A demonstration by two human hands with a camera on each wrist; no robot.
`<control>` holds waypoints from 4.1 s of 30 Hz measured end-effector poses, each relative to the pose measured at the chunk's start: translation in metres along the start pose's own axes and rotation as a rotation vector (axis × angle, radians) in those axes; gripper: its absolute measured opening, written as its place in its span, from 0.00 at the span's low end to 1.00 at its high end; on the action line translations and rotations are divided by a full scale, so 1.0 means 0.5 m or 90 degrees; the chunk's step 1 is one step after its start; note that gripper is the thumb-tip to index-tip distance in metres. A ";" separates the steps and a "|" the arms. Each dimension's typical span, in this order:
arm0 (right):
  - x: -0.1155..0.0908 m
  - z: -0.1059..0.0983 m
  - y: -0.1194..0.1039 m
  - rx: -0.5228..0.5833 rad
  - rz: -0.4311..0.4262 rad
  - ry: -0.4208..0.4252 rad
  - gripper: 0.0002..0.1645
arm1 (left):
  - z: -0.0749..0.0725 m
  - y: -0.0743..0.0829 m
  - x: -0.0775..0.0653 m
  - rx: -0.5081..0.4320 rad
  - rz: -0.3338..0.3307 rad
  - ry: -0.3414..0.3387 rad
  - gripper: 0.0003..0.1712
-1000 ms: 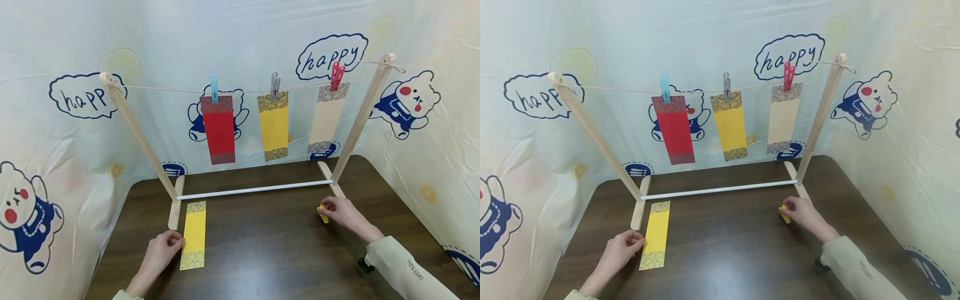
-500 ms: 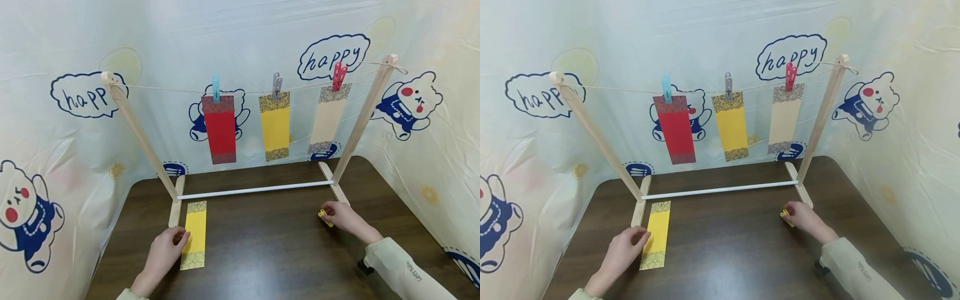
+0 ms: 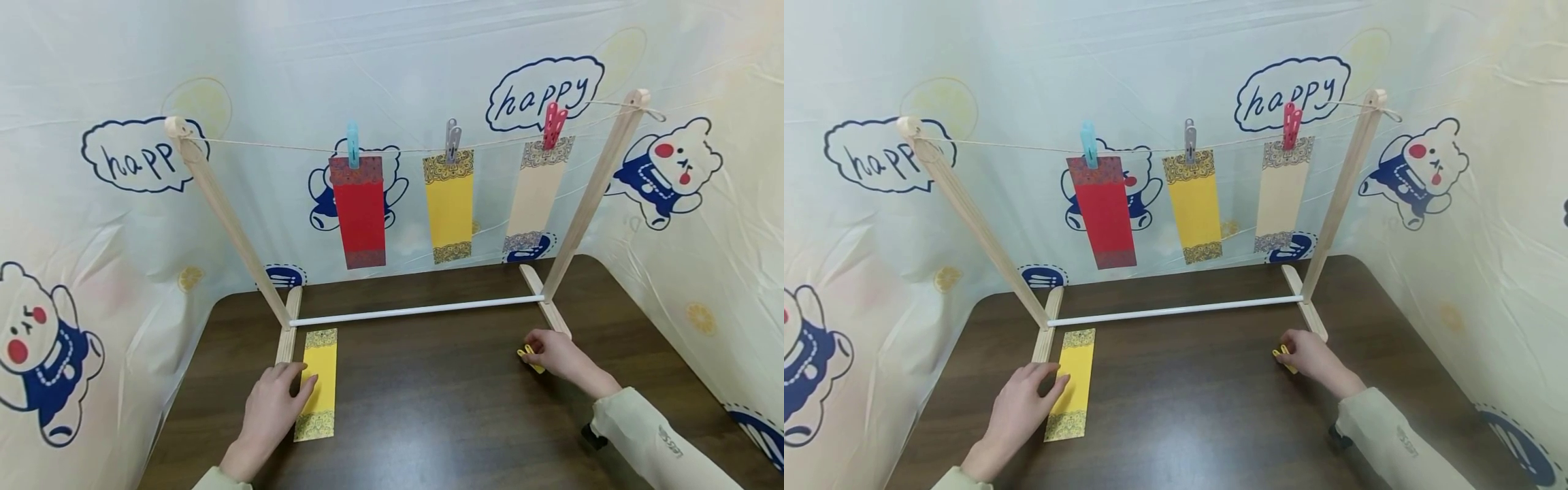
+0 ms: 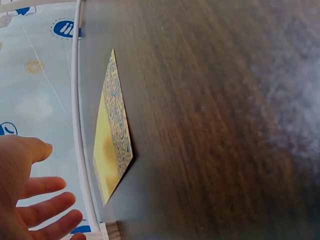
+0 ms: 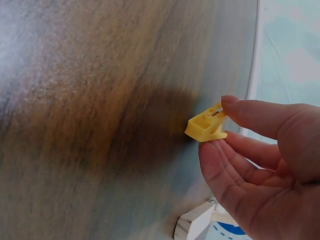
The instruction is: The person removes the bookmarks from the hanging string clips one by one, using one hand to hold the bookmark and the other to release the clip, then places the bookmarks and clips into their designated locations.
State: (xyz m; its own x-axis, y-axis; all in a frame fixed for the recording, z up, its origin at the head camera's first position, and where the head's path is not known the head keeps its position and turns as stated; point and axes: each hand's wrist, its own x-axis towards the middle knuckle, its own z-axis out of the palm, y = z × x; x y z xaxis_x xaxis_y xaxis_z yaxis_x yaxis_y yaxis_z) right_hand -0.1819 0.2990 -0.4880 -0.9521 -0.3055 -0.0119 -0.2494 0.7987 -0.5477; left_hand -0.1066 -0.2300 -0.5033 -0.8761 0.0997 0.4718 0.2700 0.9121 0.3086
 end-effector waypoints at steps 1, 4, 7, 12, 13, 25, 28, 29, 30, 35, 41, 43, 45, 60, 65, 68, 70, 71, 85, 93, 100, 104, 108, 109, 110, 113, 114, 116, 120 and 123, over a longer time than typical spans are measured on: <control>0.000 0.000 0.000 -0.002 0.000 0.000 0.14 | 0.000 0.001 0.001 0.005 0.003 0.001 0.16; 0.002 0.001 0.002 -0.005 0.000 -0.001 0.14 | 0.002 0.003 0.005 0.021 0.015 0.005 0.18; 0.003 0.004 0.006 -0.004 0.001 -0.001 0.15 | 0.003 0.005 0.008 0.031 0.025 0.015 0.18; 0.002 0.008 0.009 0.003 0.001 0.003 0.15 | 0.004 0.007 0.012 0.033 0.024 0.021 0.18; 0.002 0.008 0.009 0.003 0.003 0.003 0.15 | 0.004 0.007 0.012 0.033 0.022 0.020 0.18; 0.012 0.006 0.002 -0.055 -0.036 0.061 0.10 | 0.003 0.009 0.022 0.029 0.030 0.024 0.18; 0.013 0.005 -0.010 -0.071 -0.040 0.080 0.11 | 0.002 0.010 0.026 0.027 0.030 0.024 0.18; 0.013 0.005 -0.013 -0.076 -0.043 0.086 0.11 | 0.000 0.011 0.027 0.025 0.028 0.026 0.18; 0.014 0.005 -0.017 -0.081 -0.046 0.091 0.12 | -0.001 0.011 0.029 0.024 0.028 0.028 0.17; 0.013 0.005 -0.038 -0.082 -0.069 0.119 0.13 | -0.009 0.014 0.036 0.018 0.025 0.037 0.17; 0.010 0.001 -0.066 -0.056 -0.078 0.146 0.14 | -0.012 0.018 0.042 0.011 0.015 0.030 0.17; 0.011 -0.001 -0.076 -0.045 -0.076 0.148 0.15 | -0.011 0.020 0.044 0.006 0.012 0.028 0.17; 0.011 -0.004 -0.085 -0.031 -0.077 0.151 0.15 | -0.011 0.021 0.047 0.002 0.010 0.027 0.17; 0.013 -0.026 -0.152 0.018 -0.141 0.208 0.16 | -0.013 0.038 0.069 -0.046 -0.009 0.028 0.15; 0.015 -0.032 -0.171 0.013 -0.145 0.218 0.16 | -0.017 0.045 0.081 -0.055 -0.005 0.040 0.14; 0.018 -0.033 -0.178 0.017 -0.154 0.225 0.17 | -0.018 0.049 0.089 -0.062 -0.005 0.044 0.14; 0.020 -0.034 -0.182 0.015 -0.164 0.230 0.17 | -0.019 0.052 0.093 -0.066 -0.004 0.047 0.14; 0.021 -0.035 -0.184 0.015 -0.170 0.233 0.17 | -0.020 0.054 0.096 -0.067 -0.004 0.047 0.14; 0.035 -0.058 -0.223 0.025 -0.201 0.240 0.19 | -0.036 0.082 0.132 -0.100 0.000 0.040 0.13; 0.041 -0.074 -0.251 0.023 -0.221 0.245 0.19 | -0.032 0.091 0.146 -0.112 -0.001 0.049 0.14; 0.047 -0.084 -0.273 0.019 -0.233 0.243 0.19 | -0.028 0.096 0.164 -0.148 0.023 0.061 0.14; 0.049 -0.088 -0.289 0.022 -0.242 0.244 0.20 | -0.026 0.102 0.174 -0.163 0.028 0.066 0.15; 0.054 -0.095 -0.308 0.023 -0.251 0.244 0.20 | -0.026 0.108 0.183 -0.180 0.019 0.069 0.16; 0.056 -0.097 -0.312 0.023 -0.255 0.245 0.20 | -0.026 0.109 0.185 -0.184 0.017 0.069 0.17; 0.058 -0.100 -0.317 0.024 -0.261 0.247 0.20 | -0.027 0.111 0.188 -0.189 0.015 0.069 0.17; 0.063 -0.106 -0.330 0.022 -0.287 0.259 0.20 | -0.028 0.117 0.196 -0.203 0.010 0.067 0.17; 0.066 -0.108 -0.334 0.021 -0.298 0.265 0.20 | -0.029 0.118 0.199 -0.209 0.010 0.068 0.17; 0.071 -0.111 -0.341 0.019 -0.319 0.275 0.20 | -0.029 0.121 0.204 -0.221 0.008 0.068 0.17; 0.079 -0.117 -0.353 0.023 -0.354 0.289 0.20 | -0.031 0.126 0.214 -0.260 0.005 0.077 0.17; 0.085 -0.123 -0.363 0.029 -0.370 0.293 0.20 | -0.034 0.130 0.223 -0.292 0.001 0.085 0.16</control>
State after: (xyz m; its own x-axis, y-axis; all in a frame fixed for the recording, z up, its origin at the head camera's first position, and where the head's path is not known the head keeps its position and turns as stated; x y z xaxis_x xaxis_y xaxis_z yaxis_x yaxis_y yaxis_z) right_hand -0.1881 0.1728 -0.3378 -0.6486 -0.4161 0.6373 -0.7378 0.5493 -0.3923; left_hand -0.1803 -0.1665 -0.4167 -0.8249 0.0211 0.5648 0.4454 0.6394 0.6267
